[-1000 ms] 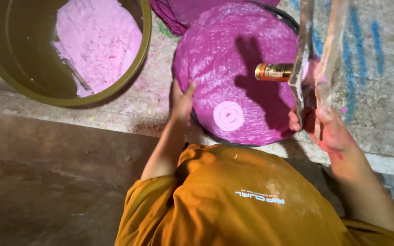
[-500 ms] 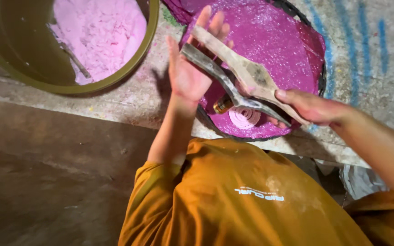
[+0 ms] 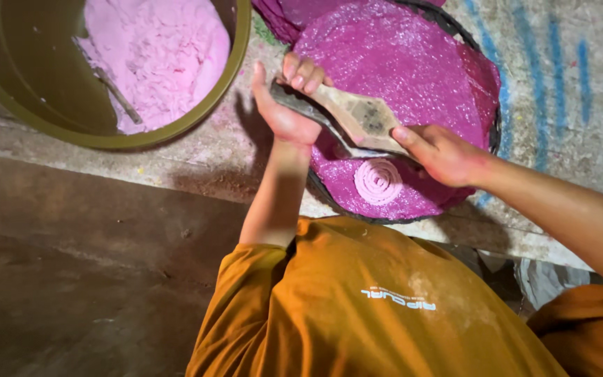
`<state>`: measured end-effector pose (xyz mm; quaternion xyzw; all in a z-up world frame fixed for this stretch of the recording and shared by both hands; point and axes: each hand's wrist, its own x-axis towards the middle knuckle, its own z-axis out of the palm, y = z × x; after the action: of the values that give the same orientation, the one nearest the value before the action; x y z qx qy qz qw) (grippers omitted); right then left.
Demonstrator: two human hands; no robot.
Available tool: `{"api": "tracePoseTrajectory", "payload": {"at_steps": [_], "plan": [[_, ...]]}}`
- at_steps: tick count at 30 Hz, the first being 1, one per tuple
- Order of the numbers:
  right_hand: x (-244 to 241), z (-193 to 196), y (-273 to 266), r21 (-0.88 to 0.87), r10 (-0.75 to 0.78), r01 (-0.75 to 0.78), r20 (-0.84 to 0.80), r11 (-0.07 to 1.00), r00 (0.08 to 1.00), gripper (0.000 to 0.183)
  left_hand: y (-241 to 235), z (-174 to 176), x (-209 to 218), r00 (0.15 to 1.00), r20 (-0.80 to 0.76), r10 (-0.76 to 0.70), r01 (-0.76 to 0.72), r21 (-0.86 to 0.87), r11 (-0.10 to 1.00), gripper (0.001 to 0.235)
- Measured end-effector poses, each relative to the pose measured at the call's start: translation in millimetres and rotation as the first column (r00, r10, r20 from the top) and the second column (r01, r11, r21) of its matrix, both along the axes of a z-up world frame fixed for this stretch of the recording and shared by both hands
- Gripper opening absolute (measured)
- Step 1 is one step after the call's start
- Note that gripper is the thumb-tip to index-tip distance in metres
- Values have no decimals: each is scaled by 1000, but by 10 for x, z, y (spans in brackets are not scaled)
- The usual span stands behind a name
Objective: The person scoops pink paste from a bowl and uses a handheld extruder to form spiral-shaped incense cones on a glittery purple tray. The person repeatedly extrudes paste, then uses a finger to lift and place each cone onto the tray.
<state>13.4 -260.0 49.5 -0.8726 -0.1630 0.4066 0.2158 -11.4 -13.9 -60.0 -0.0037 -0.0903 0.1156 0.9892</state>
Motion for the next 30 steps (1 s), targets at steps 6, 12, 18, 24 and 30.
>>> {"api": "tracePoseTrajectory", "payload": {"at_steps": [6, 12, 18, 24, 30], "plan": [[34, 135, 78, 57, 52, -59, 117, 997, 992, 67, 85, 103, 61, 999, 19, 51, -52, 59, 997, 45], [-40, 230, 2, 29, 81, -83, 58, 996, 995, 70, 68, 293, -155, 994, -72, 84, -79, 72, 994, 45], [95, 459, -32, 4, 75, -76, 134, 997, 988, 70, -58, 421, 77, 991, -52, 125, -120, 84, 989, 44], [-65, 364, 165, 141, 121, -145, 168, 979, 978, 65, 261, 551, -72, 991, 19, 133, -134, 175, 975, 44], [-107, 492, -94, -7, 99, -98, 52, 995, 994, 67, -49, 567, -216, 987, -22, 161, -158, 118, 980, 44]]}}
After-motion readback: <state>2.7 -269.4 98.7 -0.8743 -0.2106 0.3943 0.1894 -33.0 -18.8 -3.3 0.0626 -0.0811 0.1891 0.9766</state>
